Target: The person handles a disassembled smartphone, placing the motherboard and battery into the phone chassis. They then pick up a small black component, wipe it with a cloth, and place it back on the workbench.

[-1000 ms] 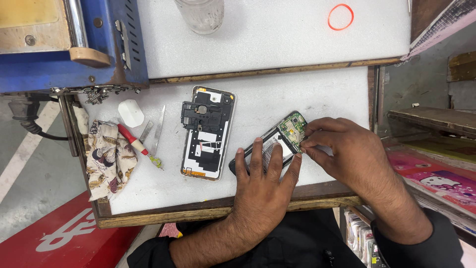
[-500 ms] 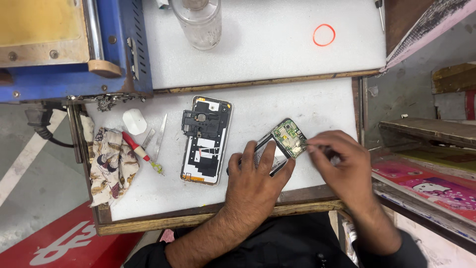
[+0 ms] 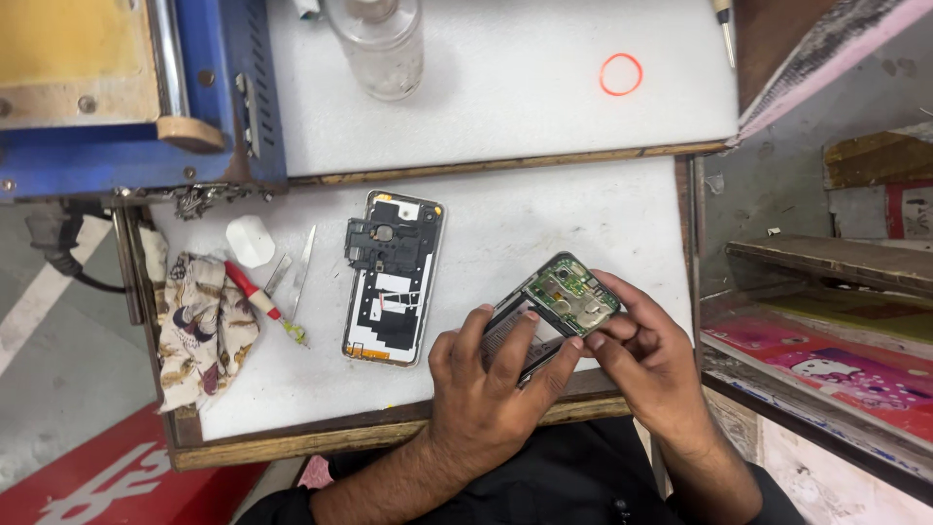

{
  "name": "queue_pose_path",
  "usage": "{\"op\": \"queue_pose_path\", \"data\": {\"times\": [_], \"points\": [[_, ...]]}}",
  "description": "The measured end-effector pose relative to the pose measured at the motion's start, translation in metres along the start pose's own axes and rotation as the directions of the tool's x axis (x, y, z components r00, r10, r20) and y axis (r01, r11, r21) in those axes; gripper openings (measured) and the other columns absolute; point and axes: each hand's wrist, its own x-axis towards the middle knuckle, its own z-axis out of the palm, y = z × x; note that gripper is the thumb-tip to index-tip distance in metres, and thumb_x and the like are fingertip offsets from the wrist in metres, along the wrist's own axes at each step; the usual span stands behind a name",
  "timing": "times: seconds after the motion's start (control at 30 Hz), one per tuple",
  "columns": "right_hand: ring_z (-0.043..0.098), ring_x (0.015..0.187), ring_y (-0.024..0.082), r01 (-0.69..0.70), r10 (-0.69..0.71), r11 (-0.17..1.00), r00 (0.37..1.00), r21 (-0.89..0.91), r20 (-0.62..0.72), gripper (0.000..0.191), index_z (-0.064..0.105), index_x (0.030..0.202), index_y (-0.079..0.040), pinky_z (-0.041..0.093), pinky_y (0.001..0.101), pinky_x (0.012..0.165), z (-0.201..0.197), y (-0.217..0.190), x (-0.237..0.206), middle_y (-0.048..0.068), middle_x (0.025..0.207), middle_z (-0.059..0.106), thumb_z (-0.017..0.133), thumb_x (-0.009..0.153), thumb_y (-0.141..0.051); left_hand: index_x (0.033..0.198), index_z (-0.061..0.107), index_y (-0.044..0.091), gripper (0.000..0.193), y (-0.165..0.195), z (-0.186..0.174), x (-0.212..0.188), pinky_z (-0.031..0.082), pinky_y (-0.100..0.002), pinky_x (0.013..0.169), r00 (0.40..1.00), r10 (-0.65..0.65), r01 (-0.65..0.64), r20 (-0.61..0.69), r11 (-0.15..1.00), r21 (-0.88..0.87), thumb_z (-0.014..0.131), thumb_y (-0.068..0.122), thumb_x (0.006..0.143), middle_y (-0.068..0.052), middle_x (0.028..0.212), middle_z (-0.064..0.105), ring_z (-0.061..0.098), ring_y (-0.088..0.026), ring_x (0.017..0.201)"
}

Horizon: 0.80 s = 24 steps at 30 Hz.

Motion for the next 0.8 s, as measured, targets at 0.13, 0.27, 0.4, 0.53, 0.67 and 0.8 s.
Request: {"op": "queue_pose_path", "data": {"times": [0.13,0.27,0.4,0.53,0.67,0.8], "points": [[0.067,0.097,0.009,0.034,-0.035,0.999,0.999,-0.041,-0.032,0.06,0.046,0.154,0.006,0.055,0.0233,0.084,0.003,0.008,0.008,0.014,0.104,0.076,0.058,0.095,0.011,0.138,0.069,0.03,0.032,-0.012,-0.001,0.001,0.039,-0.049,0.091,1.0,0.005,-0.005,-0.031,1.0,-0.004,0.071,0.037,0.107,-0.008,0.143,0.045,0.046,-0.035,0.131],[0.07,0.104,0.013,0.073,-0.075,0.996,0.997,-0.044,-0.028,0.052,0.049,0.145,0.007,0.058,0.0261,0.088,0.007,0.017,0.01,0.015,0.111,0.077,0.057,0.095,0.012,0.136,0.07,0.031,0.031,-0.018,0.002,-0.003,0.039,-0.048,0.093,0.998,0.012,-0.011,-0.066,1.0,0.009,0.074,0.041,0.106,-0.004,0.142,0.047,0.045,-0.033,0.131],[0.071,0.105,0.014,0.06,-0.063,0.997,0.995,-0.04,-0.073,0.046,0.053,0.139,0.008,0.058,0.0259,0.087,0.008,0.021,0.01,0.016,0.113,0.077,0.059,0.094,0.011,0.133,0.071,0.032,0.029,-0.019,0.007,-0.005,0.039,-0.047,0.095,0.995,0.021,-0.016,-0.093,0.999,0.049,0.076,0.044,0.106,-0.001,0.143,0.049,0.045,-0.03,0.131],[0.074,0.101,0.015,0.085,-0.088,0.995,0.994,-0.048,-0.071,0.045,0.054,0.138,0.008,0.06,0.0251,0.078,0.007,0.022,0.013,0.017,0.11,0.078,0.059,0.093,0.01,0.133,0.071,0.034,0.029,-0.019,0.012,-0.005,0.039,-0.046,0.094,0.995,0.01,-0.003,-0.099,0.997,0.079,0.075,0.047,0.107,0.001,0.142,0.051,0.045,-0.028,0.13],[0.074,0.099,0.015,0.079,-0.083,0.995,0.995,-0.063,-0.059,0.047,0.054,0.139,0.008,0.06,0.0241,0.078,0.006,0.021,0.016,0.019,0.108,0.078,0.059,0.092,0.011,0.133,0.07,0.035,0.027,-0.02,0.015,-0.007,0.039,-0.047,0.095,0.996,0.001,0.006,-0.093,0.997,0.071,0.073,0.045,0.108,0.001,0.14,0.051,0.045,-0.028,0.13],[0.074,0.1,0.015,0.084,-0.088,0.994,0.995,-0.077,-0.05,0.047,0.053,0.138,0.008,0.062,0.0255,0.081,0.006,0.022,0.021,0.018,0.108,0.078,0.059,0.092,0.011,0.133,0.07,0.034,0.025,-0.022,0.018,-0.005,0.038,-0.047,0.095,0.996,-0.008,0.012,-0.086,0.999,0.046,0.072,0.042,0.109,0.0,0.139,0.051,0.045,-0.027,0.13]]}}
